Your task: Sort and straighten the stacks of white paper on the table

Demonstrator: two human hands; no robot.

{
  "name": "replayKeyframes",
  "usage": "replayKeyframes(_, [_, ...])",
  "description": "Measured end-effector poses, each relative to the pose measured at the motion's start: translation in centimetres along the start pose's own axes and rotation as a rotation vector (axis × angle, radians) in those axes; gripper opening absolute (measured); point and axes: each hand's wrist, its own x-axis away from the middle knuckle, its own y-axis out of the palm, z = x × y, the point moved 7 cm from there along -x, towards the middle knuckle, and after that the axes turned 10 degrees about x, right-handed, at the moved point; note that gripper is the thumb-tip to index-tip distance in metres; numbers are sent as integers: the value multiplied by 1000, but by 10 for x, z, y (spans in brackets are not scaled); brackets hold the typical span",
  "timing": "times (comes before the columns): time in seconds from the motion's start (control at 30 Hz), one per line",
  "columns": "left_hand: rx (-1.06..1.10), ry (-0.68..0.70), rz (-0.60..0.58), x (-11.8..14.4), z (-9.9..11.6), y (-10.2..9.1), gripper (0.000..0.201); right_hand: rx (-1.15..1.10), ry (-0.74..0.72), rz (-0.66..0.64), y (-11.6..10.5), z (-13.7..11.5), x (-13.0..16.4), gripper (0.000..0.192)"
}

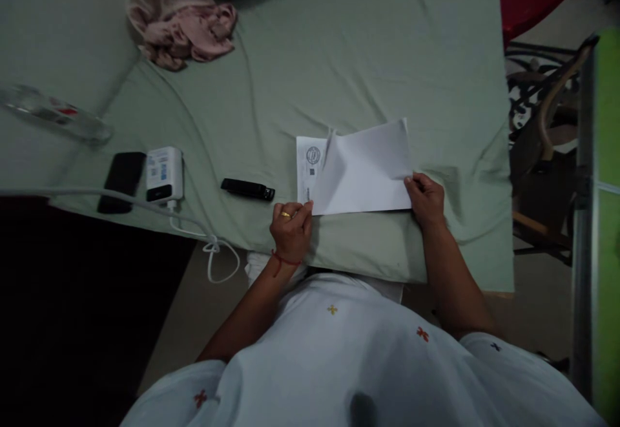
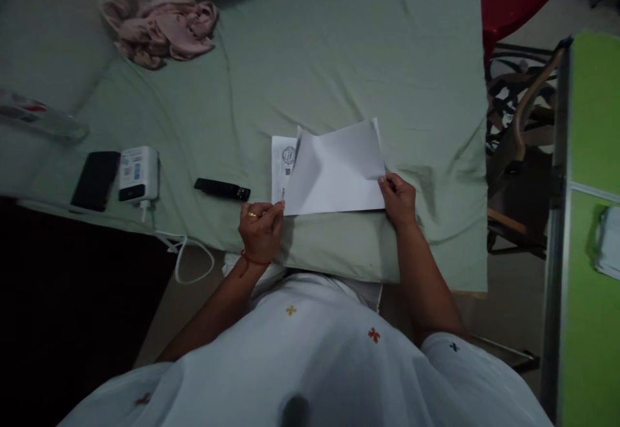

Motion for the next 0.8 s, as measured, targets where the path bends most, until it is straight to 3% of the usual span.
replayKeyframes(0.33, [30, 213, 2, 8, 37, -1, 22, -20, 23, 8, -1, -5, 1, 30])
replayKeyframes(0.8, [31, 81, 86, 2, 25, -12, 25, -5, -3, 12, 0, 1, 0, 29])
